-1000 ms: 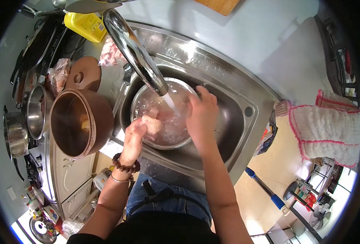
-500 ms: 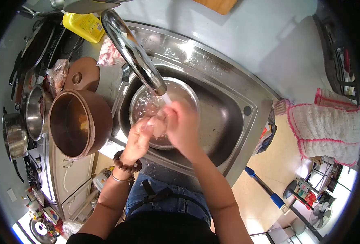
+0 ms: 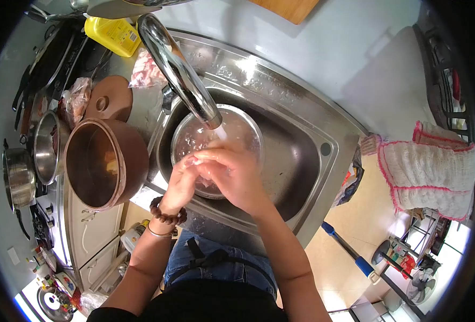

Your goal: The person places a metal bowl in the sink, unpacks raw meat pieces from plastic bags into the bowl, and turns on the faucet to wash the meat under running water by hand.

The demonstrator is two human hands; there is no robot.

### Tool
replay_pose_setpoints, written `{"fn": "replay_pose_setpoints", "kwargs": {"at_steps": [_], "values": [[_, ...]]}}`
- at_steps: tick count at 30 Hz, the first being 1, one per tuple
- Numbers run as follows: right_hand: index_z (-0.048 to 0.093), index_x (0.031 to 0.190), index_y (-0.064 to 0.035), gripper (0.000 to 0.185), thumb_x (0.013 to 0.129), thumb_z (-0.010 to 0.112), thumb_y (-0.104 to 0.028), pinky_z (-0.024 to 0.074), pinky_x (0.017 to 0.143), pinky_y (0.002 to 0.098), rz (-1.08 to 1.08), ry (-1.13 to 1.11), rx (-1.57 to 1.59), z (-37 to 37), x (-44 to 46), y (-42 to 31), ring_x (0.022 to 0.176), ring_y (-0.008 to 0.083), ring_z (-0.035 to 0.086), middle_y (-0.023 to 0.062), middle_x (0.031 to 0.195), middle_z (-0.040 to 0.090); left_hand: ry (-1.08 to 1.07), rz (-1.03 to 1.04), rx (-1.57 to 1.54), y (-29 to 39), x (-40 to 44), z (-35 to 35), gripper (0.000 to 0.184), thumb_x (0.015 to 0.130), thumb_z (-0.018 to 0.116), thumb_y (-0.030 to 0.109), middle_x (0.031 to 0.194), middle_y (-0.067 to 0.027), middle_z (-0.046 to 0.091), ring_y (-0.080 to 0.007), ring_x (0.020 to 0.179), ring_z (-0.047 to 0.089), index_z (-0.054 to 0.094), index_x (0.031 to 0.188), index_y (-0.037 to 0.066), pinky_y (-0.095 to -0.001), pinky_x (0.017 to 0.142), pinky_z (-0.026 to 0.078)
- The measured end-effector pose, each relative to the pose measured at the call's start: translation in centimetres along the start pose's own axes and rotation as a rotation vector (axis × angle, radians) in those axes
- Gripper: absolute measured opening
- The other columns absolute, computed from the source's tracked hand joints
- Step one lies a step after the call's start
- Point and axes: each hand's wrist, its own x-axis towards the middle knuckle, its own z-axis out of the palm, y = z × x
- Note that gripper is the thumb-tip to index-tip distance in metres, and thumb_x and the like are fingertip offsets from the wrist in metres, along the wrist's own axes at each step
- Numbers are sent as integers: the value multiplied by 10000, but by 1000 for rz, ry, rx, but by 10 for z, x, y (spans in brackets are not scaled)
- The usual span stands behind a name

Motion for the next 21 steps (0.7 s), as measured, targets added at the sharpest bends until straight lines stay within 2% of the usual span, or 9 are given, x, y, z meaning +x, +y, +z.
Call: {"fn": "replay_pose_setpoints", "kwargs": {"at_steps": [2, 5, 6, 8, 10, 11, 14, 17, 21], "values": [[633, 925, -26, 184, 743, 609, -33, 458, 622, 278, 84, 118, 219, 7, -2, 11, 704, 201, 584, 105, 829, 609, 6, 38, 22, -2, 1, 3, 246, 925, 405, 199, 817, -15, 554, -72, 681, 501, 541, 1014, 15, -207, 585, 413], [625, 857, -2, 117, 760, 565, -27, 461, 584, 296, 102, 216, 8, 9, 3, 6, 646, 226, 596, 123, 744, 612, -9, 111, 38, -10, 4, 3, 251, 937, 415, 216, 750, 6, 541, -58, 627, 477, 552, 979, 11, -211, 542, 395], [625, 857, -2, 117, 760, 565, -27, 461, 584, 296, 101, 216, 7, 11, 6, 6, 646, 226, 596, 123, 744, 612, 31, 104, 41, -12, 6, 3, 255, 934, 424, 224, 738, 12, 542, -56, 627, 476, 555, 976, 10, -209, 542, 394], [623, 870, 1, 96, 821, 549, -36, 457, 595, 257, 152, 235, -131, 15, 12, 8, 644, 140, 590, 72, 712, 619, 73, 99, 46, -14, 9, 4, 259, 931, 433, 232, 727, 17, 544, -54, 627, 475, 557, 974, 10, -207, 543, 392], [621, 852, 3, 110, 836, 544, -73, 456, 579, 263, 213, 257, -57, 25, 17, 21, 623, 144, 590, 73, 695, 618, 214, 28, -5, -14, 14, 8, 273, 927, 443, 253, 739, 23, 544, -47, 623, 465, 557, 975, 10, -203, 556, 388], [619, 835, 5, 141, 851, 539, -110, 456, 563, 269, 279, 278, 17, 28, 19, 26, 602, 148, 590, 74, 677, 617, 227, 74, 11, -17, 17, 8, 293, 927, 441, 275, 748, 24, 548, -43, 632, 469, 560, 985, 14, -191, 567, 389], [611, 807, 7, 203, 861, 543, -177, 455, 558, 273, 178, 315, -149, 27, 26, 26, 595, 157, 587, 73, 660, 609, 200, -1, -79, -19, 15, 5, 319, 929, 427, 294, 777, 18, 566, -43, 661, 489, 559, 1000, 13, -186, 579, 394], [602, 786, 5, 270, 876, 525, -237, 455, 549, 275, 161, 444, -145, 31, 26, 38, 588, 166, 587, 72, 639, 602, 207, 31, -168, -25, 13, 5, 350, 927, 416, 311, 831, -1, 592, -56, 699, 532, 547, 1037, 6, -185, 616, 426], [606, 781, 3, 321, 881, 518, -289, 459, 540, 276, 215, 452, -178, 23, 26, 52, 598, 163, 597, 74, 635, 603, 185, -46, -354, -31, 10, 2, 375, 922, 404, 314, 914, -44, 603, -99, 779, 574, 514, 1094, -2, -228, 696, 466]]}}
